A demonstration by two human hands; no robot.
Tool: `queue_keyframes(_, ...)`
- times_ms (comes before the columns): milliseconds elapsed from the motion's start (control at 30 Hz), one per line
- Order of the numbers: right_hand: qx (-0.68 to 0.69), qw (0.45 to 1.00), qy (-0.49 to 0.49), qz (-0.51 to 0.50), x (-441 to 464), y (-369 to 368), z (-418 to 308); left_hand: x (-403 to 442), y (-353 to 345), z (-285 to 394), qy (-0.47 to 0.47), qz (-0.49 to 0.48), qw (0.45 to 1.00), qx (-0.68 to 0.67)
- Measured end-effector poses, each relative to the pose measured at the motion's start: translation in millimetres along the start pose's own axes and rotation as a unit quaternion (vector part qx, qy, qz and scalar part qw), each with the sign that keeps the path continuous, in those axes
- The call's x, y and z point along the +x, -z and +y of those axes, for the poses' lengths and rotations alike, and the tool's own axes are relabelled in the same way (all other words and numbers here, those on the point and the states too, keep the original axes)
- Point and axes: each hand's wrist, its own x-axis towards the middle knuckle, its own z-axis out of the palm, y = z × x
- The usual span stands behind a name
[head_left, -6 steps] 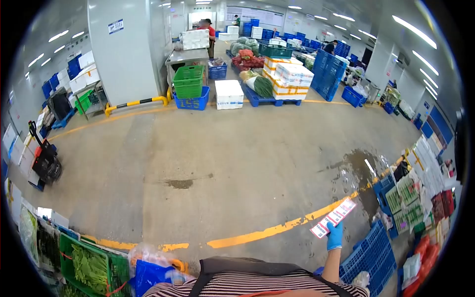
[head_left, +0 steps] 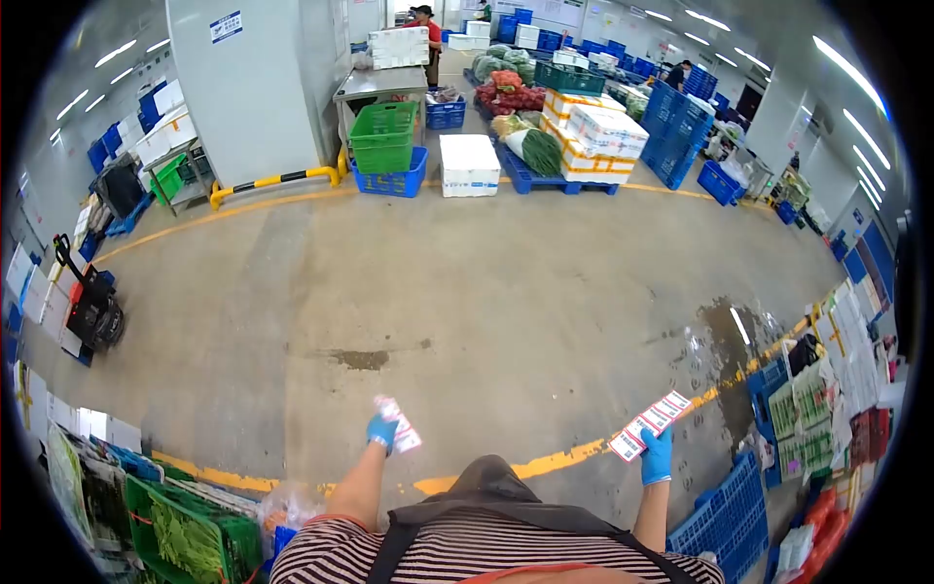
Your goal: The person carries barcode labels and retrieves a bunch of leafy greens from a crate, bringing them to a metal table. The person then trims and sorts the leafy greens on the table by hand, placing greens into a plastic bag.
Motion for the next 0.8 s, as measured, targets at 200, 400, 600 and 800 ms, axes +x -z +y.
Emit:
queue_keyframes(200,0.006,0.999,-0.011,-0.031,237,-121,38,150,30,252,-0.153,-0.033,0.924,-0.347)
queue_keyframes(400,-0.024,0.982,0.0,-0.187,458,-359,4,207,42,153,0.061,0.028,0.955,-0.29)
queue_keyframes(600,-0.107,0.949,0.106,-0.276,629,-563,-20,248,86,116,0.35,0.093,0.931,-0.041)
queue_keyframes(800,-0.095,0.965,0.083,-0.228,763,-665,-36,463,98,184,0.376,0.049,0.92,-0.1)
